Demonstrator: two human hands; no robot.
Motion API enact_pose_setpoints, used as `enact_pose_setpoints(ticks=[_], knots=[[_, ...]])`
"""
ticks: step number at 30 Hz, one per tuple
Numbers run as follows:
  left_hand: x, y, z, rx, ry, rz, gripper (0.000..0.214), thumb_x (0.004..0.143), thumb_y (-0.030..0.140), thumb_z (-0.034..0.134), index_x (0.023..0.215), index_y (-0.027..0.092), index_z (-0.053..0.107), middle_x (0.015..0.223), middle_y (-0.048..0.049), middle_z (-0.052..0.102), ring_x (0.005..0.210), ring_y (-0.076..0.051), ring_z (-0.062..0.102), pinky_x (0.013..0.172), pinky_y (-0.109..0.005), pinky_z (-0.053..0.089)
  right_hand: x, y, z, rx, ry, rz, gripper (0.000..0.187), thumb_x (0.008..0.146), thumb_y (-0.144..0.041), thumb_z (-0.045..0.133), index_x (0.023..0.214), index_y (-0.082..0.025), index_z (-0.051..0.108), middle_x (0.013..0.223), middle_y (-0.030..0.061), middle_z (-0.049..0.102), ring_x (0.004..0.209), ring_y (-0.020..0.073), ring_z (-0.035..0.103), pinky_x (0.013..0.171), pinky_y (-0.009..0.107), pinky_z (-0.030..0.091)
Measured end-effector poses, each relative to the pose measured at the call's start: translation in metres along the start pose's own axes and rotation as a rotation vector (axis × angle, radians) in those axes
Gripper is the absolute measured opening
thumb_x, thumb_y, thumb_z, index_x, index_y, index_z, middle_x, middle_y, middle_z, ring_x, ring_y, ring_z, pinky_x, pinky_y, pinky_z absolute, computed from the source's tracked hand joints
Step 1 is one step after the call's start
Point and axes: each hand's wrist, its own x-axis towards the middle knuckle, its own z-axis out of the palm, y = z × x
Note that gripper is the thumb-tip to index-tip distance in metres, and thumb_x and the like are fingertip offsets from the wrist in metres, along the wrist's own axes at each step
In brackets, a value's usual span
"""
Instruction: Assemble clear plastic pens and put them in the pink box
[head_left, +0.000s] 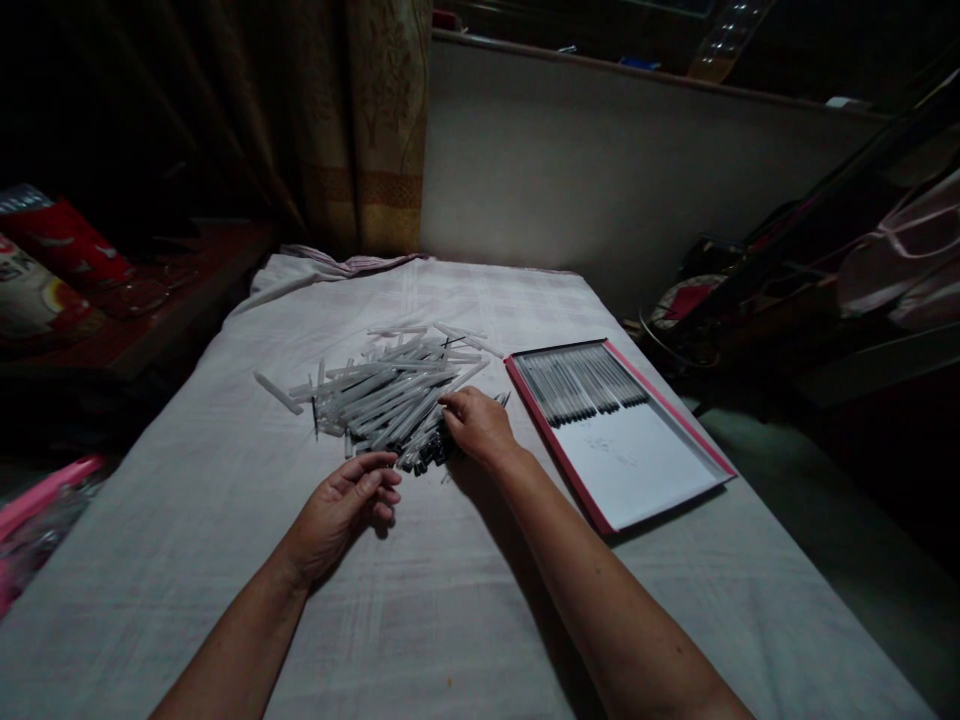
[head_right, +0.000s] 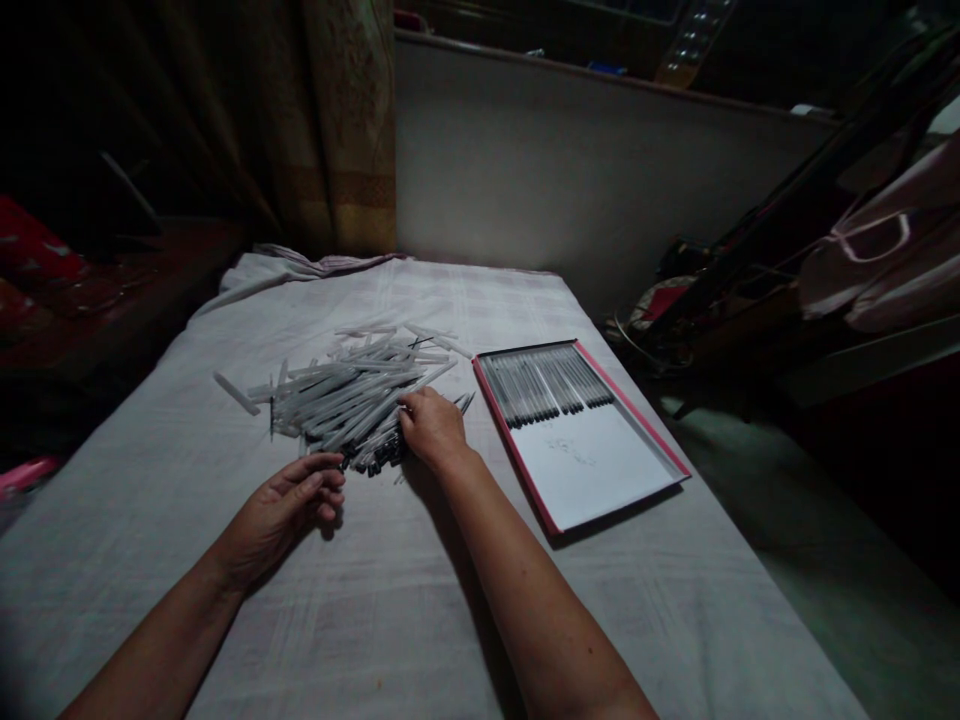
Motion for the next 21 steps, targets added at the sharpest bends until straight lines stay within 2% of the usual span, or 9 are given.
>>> enact_pose_setpoints(ticks=[7,11,15,18,21], knots=[[0.001,-0.001,-0.001,-0.01,-0.02,0.007,0.043,0.066,0.037,0.088,0.102,0.018,0.072,0.083,-0.0052,0.072,0.062,-0.015,0.066,0.049,-0.023,0.053,0.014,-0.014,0.004,-0.125,-0.065,-0.105,0.03,0.094,-0.029,0.052,0.119,-0.029,0.07,0.117,0.0064,0.066,0.103,0.0229,0.064,0.083,0.032,0.05],[0.0,-0.001,-0.001,-0.018,-0.02,0.004,0.042,0.067,0.037,0.088,0.101,0.018,0.072,0.083,-0.0046,0.072,0.063,-0.015,0.066,0.051,-0.023,0.053,0.018,-0.02,0.0,-0.223,-0.1,-0.152,0.029,0.096,-0.026,0.049,0.116,-0.027,0.069,0.12,0.0095,0.064,0.101,0.0248,0.063,0.079,0.034,0.05],[0.0,0.0,-0.001,-0.012,-0.026,0.008,0.044,0.066,0.038,0.088,0.102,0.018,0.072,0.083,-0.0041,0.071,0.064,-0.015,0.067,0.05,-0.022,0.053,0.021,-0.018,-0.007,-0.296,-0.126,-0.231,0.026,0.097,-0.026,0.046,0.113,-0.025,0.067,0.119,0.009,0.064,0.099,0.0242,0.062,0.076,0.032,0.048],[0.0,0.0,0.0,-0.007,-0.022,0.008,0.045,0.066,0.039,0.088,0.102,0.018,0.072,0.083,-0.0041,0.071,0.064,-0.014,0.066,0.05,-0.022,0.053,0.016,-0.014,-0.011,-0.28,-0.095,-0.278,0.024,0.098,-0.028,0.047,0.112,-0.026,0.067,0.118,0.0077,0.065,0.1,0.0231,0.062,0.076,0.03,0.047],[-0.001,0.0,0.001,-0.012,-0.007,0.015,0.047,0.064,0.039,0.089,0.102,0.018,0.072,0.084,-0.0046,0.072,0.063,-0.014,0.066,0.051,-0.022,0.053,0.001,-0.01,-0.012,-0.172,-0.011,-0.297,0.024,0.098,-0.028,0.049,0.113,-0.025,0.067,0.116,0.0079,0.066,0.103,0.0227,0.061,0.079,0.029,0.046]])
